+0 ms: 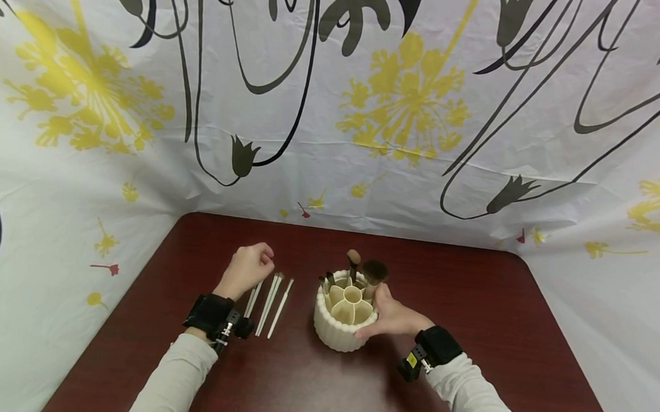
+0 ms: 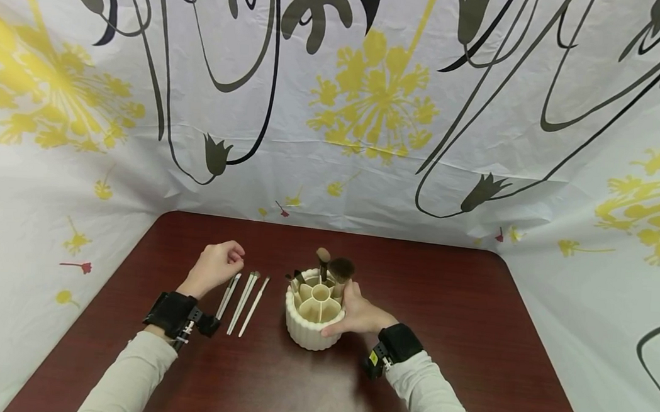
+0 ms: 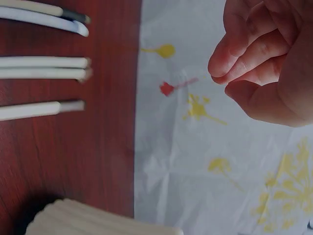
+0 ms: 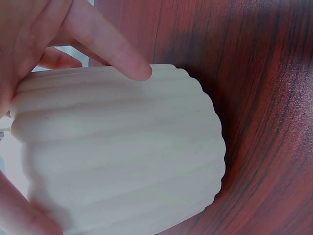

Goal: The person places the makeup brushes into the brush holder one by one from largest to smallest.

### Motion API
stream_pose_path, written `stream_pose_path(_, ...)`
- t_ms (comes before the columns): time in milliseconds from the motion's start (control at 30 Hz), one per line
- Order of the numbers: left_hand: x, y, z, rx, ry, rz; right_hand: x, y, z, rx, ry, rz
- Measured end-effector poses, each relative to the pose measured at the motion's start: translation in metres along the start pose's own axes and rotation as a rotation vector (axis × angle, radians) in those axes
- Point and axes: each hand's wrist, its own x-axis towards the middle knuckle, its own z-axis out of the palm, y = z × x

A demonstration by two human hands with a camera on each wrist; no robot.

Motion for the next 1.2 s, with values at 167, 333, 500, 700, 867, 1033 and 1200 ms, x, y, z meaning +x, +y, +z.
stream_pose_path(167, 0.0, -0.019, 0.001, -0.012, -0.008, -0.055, 0.0, 0.0, 0.0, 0.006, -0.015, 0.01)
stream_pose_path(333, 0.0, -0.031, 0.006, -0.024, -0.056, -0.133, 0.001, -0.001, -0.001, 0.001, -0.021, 0.017)
stream_pose_path(500, -0.002, -0.039, 0.017, -0.042, -0.089, -0.185, 0.0, 0.0, -0.001, 0.004, -0.018, 0.02)
stream_pose_path(700, -0.003, -0.048, 0.029, -0.051, -0.087, -0.205, 0.0, -0.001, 0.0, -0.002, -0.012, 0.012)
stream_pose_path(867, -0.006, -0.054, 0.032, -0.029, -0.079, -0.247, 0.0, -0.001, 0.0, 0.006, -0.007, 0.011)
stream_pose_path(1033, -0.011, -0.062, 0.036, -0.016, -0.086, -0.28, 0.0, 0.0, 0.0, -0.004, -0.005, 0.002)
stream_pose_path(1200, -0.017, -0.066, 0.042, -0.031, -0.121, -0.276, 0.0, 0.0, 0.0, -0.006, -0.002, 0.002)
